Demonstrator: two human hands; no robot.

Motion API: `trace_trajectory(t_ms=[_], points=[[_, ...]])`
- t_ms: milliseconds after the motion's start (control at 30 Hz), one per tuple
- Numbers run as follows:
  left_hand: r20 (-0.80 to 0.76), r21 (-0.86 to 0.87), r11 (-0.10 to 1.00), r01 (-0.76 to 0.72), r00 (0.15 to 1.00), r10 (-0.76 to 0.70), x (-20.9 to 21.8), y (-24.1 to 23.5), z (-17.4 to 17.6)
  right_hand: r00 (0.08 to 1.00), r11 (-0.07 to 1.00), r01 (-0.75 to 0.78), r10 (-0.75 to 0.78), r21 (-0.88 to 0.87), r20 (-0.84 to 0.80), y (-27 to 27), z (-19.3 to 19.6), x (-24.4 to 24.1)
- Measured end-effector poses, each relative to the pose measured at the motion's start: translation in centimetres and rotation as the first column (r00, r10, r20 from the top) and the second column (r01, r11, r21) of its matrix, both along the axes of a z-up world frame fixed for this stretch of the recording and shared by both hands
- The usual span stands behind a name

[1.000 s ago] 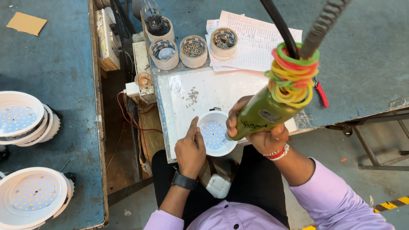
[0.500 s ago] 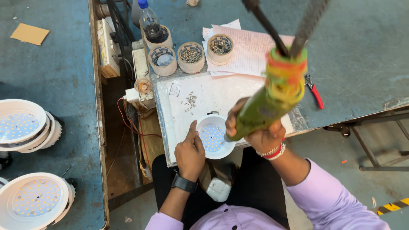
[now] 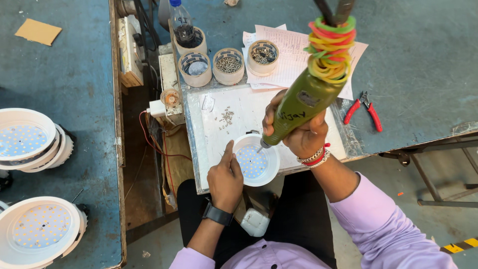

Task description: The person is assembling LED lights by placing an LED board into a circular plastic housing and securing it using an electric screwdriver.

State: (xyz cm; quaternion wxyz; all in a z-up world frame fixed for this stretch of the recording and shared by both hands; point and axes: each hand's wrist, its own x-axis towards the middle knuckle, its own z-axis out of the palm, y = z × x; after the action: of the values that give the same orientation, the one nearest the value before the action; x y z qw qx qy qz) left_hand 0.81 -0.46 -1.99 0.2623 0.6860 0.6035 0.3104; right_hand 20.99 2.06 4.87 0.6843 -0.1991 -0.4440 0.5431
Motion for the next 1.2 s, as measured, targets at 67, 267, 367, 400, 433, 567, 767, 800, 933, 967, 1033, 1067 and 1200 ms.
trace_trajectory(t_ms=[67, 267, 367, 400, 433, 567, 767, 800, 933, 967, 1033, 1067, 1200], points=[[0.005, -0.022, 1.0, 0.005, 1.0, -0.005, -0.1, 0.0, 0.2, 1.0, 1.0, -0.001, 0.001, -0.007, 0.017, -0.3, 0.1, 0.2], [0.021, -0.066, 0.998, 0.001, 1.0, 0.001, 0.0, 0.1, 0.5, 0.999, 0.998, -0.034, 0.035, -0.051, 0.016, -0.4, 0.4, 0.6], [0.045, -0.037, 0.999, 0.011, 0.999, -0.009, 0.0, 0.1, 0.5, 0.999, 0.997, -0.044, 0.044, -0.056, 0.004, -0.4, 0.5, 0.8], [0.049, -0.027, 1.0, 0.006, 0.999, -0.004, 0.0, 0.1, 0.5, 0.999, 0.997, -0.049, 0.049, -0.056, -0.007, -0.5, 0.5, 0.9], [0.053, -0.019, 1.0, 0.003, 0.999, -0.002, 0.0, 0.1, 0.4, 0.999, 0.998, -0.035, 0.035, -0.047, -0.007, -0.6, 0.5, 0.9], [0.09, -0.079, 0.997, 0.012, 0.996, -0.005, 0.0, 0.0, 0.4, 0.998, 0.997, -0.052, 0.051, -0.055, -0.02, -0.8, 0.5, 1.1], [0.114, -0.028, 0.999, 0.015, 0.993, -0.012, 0.2, 0.0, 0.3, 0.997, 0.998, -0.045, 0.043, -0.038, -0.064, -0.9, 0.0, 0.9], [0.116, -0.044, 0.999, 0.018, 0.993, -0.013, 0.2, 0.1, 0.3, 0.996, 0.999, -0.036, 0.033, -0.035, -0.077, -0.9, -0.1, 1.0], [0.136, -0.033, 0.999, 0.014, 0.991, -0.009, 0.2, -0.1, 0.3, 0.992, 0.997, -0.077, 0.075, -0.014, -0.097, -1.4, -0.8, 1.5], [0.13, -0.04, 0.999, 0.02, 0.991, -0.015, 0.2, 0.1, 0.4, 0.992, 0.998, -0.064, 0.063, -0.001, -0.108, -1.2, -0.9, 1.6], [0.12, -0.054, 0.998, 0.032, 0.992, -0.025, 0.2, 0.2, 0.7, 0.991, 0.998, -0.056, 0.056, 0.001, -0.122, -0.8, -1.0, 1.7], [0.113, -0.058, 0.998, 0.026, 0.993, -0.019, 0.3, 0.2, 0.8, 0.99, 0.998, -0.061, 0.059, -0.011, -0.125, -0.6, -1.0, 1.6], [0.102, -0.047, 0.999, 0.012, 0.995, -0.008, 0.3, -0.1, 0.9, 0.994, 0.995, -0.084, 0.08, -0.06, -0.069, 0.1, -0.3, 0.9]])
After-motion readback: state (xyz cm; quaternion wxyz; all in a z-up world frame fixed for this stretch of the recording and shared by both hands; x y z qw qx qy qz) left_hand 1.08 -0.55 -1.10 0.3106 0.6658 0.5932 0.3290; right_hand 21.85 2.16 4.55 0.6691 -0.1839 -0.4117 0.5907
